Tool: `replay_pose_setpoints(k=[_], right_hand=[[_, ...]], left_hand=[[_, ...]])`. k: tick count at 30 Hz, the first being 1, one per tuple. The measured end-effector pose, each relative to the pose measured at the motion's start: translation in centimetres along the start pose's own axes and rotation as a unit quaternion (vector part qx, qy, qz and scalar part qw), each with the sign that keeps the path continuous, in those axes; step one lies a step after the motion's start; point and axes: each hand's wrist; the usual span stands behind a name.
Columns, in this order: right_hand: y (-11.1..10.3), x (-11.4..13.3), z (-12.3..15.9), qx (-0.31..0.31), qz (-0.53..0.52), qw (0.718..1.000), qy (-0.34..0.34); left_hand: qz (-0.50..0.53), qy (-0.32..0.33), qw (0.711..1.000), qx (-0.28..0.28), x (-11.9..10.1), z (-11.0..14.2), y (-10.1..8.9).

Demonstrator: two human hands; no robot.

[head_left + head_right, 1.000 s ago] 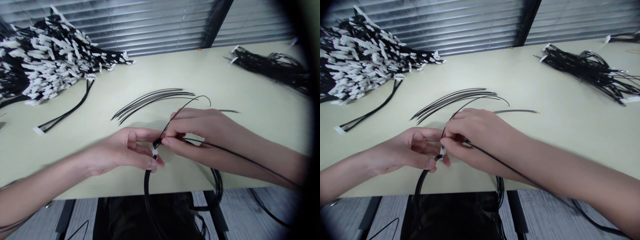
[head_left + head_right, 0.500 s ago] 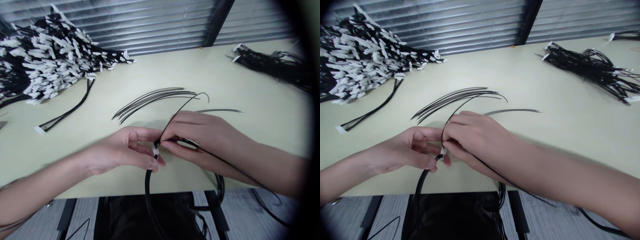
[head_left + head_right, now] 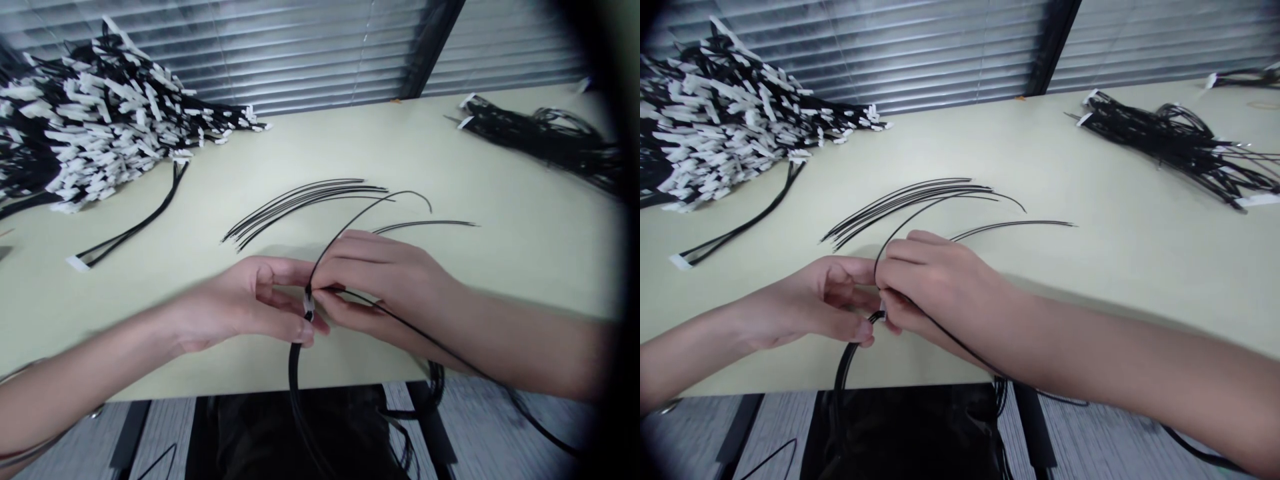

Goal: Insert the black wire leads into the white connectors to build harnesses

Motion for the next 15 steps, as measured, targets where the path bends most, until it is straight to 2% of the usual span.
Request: replay_pose_setpoints(k=[5, 10, 15], right_hand=[[0.21, 0.27, 0.14, -0.015, 0.034, 0.999, 0.01], [0.63, 0.26, 0.14, -0.016, 0.021, 1.0, 0.012], [0.42, 0.24, -0.03, -0.007, -0.005, 1.0, 0.008]], left_hand=[[0.007, -0.002, 1.0, -0.004, 0.2, -0.03, 0.0], [0.003, 0.013, 1.0, 0.01, 0.43, -0.09, -0.24], [0.002, -0.004, 1.0, 0.006, 0.15, 0.06, -0.12]])
Point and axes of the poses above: each hand's wrist, its own z-axis away from the middle knuckle, its own y-axis out of the palm, x = y × z, and after that the axes turned 2 degrees about -x, right-handed
